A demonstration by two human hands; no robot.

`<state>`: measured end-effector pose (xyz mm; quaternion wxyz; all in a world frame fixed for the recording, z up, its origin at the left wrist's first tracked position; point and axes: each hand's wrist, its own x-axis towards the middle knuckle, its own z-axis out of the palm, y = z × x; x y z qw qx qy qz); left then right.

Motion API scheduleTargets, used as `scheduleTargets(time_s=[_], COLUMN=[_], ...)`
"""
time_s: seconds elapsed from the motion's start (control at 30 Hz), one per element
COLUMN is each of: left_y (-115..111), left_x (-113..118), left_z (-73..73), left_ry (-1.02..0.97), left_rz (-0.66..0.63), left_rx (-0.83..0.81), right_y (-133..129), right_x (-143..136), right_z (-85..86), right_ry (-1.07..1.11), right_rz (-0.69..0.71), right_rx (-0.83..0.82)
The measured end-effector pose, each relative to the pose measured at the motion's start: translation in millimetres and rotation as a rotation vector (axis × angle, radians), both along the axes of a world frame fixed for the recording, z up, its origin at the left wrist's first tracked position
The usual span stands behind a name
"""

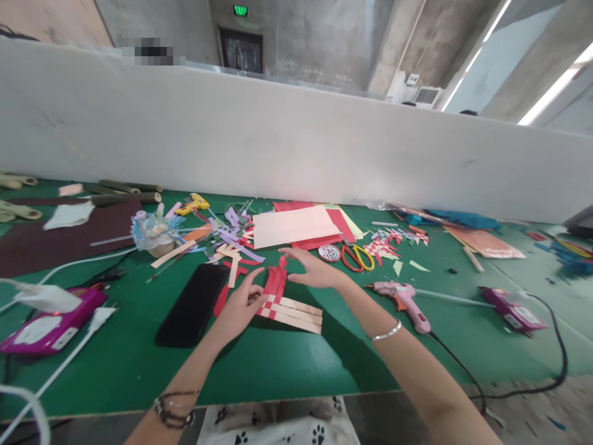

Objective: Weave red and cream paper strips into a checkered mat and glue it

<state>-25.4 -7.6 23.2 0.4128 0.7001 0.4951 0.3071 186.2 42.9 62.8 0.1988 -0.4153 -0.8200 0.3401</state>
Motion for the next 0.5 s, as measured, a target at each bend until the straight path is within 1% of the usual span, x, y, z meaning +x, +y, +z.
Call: scheduleTargets(time_s=[0.1,0.17,0.23,0.3,0.37,0.5], left_y=[1.6,3.3,5.8,8.5,10.7,14.0], left_x=[3.0,5.4,7.0,8.1,9.1,11.5], left_z=[22.1,35.6,46.6,55.6,63.1,71.7], left_ry=[0.098,0.17,0.203,0.215,0.207,0.132], left_rz=[-0.134,-0.204,-0.254,-0.282,-0.291,-0.245], left_rx=[0.068,0.118,0.172,0.213,0.221,0.205], right_y=[-13.6,-19.8,-22.2,-21.1,-18.5,-15.1], right_x=[-4.0,-8.2,-11.9,-13.9,-14.2,-12.7], right_z=[19.1,30.2,38.6,44.4,48.6,55.6], right_ry=[-0.092,-0.147,-0.159,-0.139,-0.122,-0.128], right_rz=[0.023,0.036,0.041,0.022,0.003,0.01], right_rx=[0.158,0.197,0.23,0.251,0.228,0.133])
